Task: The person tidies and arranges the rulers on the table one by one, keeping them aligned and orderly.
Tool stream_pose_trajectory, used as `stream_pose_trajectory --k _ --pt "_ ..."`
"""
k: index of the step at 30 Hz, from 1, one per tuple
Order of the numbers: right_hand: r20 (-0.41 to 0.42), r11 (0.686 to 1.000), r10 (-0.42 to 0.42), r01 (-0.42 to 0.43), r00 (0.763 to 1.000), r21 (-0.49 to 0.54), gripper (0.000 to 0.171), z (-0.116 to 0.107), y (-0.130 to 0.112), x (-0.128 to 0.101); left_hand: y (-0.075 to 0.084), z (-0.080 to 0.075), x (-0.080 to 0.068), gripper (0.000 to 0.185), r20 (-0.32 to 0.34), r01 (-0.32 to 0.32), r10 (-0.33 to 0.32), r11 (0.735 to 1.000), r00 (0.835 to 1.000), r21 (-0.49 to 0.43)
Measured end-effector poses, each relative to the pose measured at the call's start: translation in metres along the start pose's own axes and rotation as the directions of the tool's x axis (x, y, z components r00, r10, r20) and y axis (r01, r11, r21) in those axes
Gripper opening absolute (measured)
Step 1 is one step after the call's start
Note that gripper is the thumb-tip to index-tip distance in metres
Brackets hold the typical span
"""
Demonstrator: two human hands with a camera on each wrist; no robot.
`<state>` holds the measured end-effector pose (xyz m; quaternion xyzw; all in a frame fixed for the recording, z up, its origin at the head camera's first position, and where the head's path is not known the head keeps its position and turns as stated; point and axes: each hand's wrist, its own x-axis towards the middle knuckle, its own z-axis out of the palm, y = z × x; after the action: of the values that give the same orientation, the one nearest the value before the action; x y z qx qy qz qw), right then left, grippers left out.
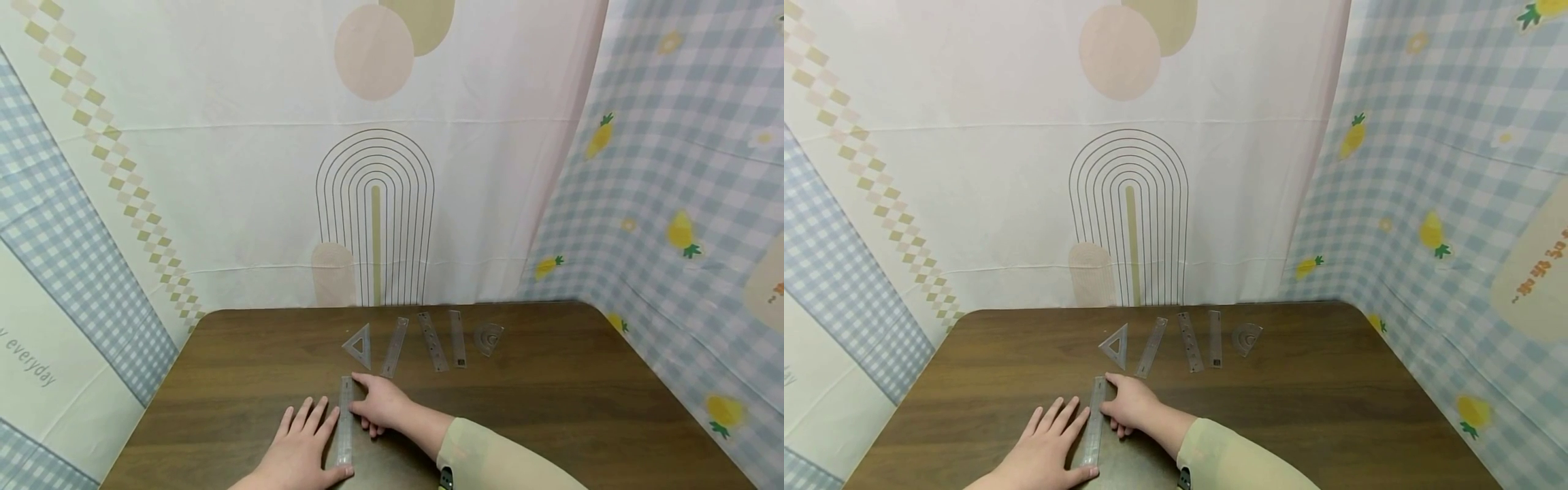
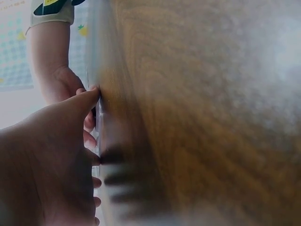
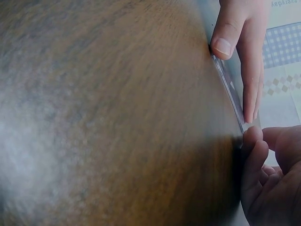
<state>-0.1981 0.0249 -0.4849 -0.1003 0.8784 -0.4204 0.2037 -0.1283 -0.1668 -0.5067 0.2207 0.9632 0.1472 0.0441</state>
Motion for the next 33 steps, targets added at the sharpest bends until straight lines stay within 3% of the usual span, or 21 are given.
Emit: stream_pose_trajectory --k 18,24,33 --pt "0.000 1.000 0.002 -0.002 1.000 0.006 0.064 -0.0001 -0.0003 -0.0006 0.0025 -0.0036 0.0006 0.104 0.040 0.012 -0.011 0.999 0.999 -0.031" --pt "-0.003 1.000 -0.001 0.001 1.000 0.016 0.064 -0.0001 0.0008 -0.0004 0.0014 -0.0005 0.0012 0.104 0.019 0.007 -0.007 1.000 1.000 -0.008" --pt "-0.041 0.998 -0.026 0.029 0.999 0.062 0.061 0.0002 0.0052 -0.0025 0.0056 -0.0062 0.0014 0.100 0.034 0.018 -0.017 0.999 0.999 -0.034"
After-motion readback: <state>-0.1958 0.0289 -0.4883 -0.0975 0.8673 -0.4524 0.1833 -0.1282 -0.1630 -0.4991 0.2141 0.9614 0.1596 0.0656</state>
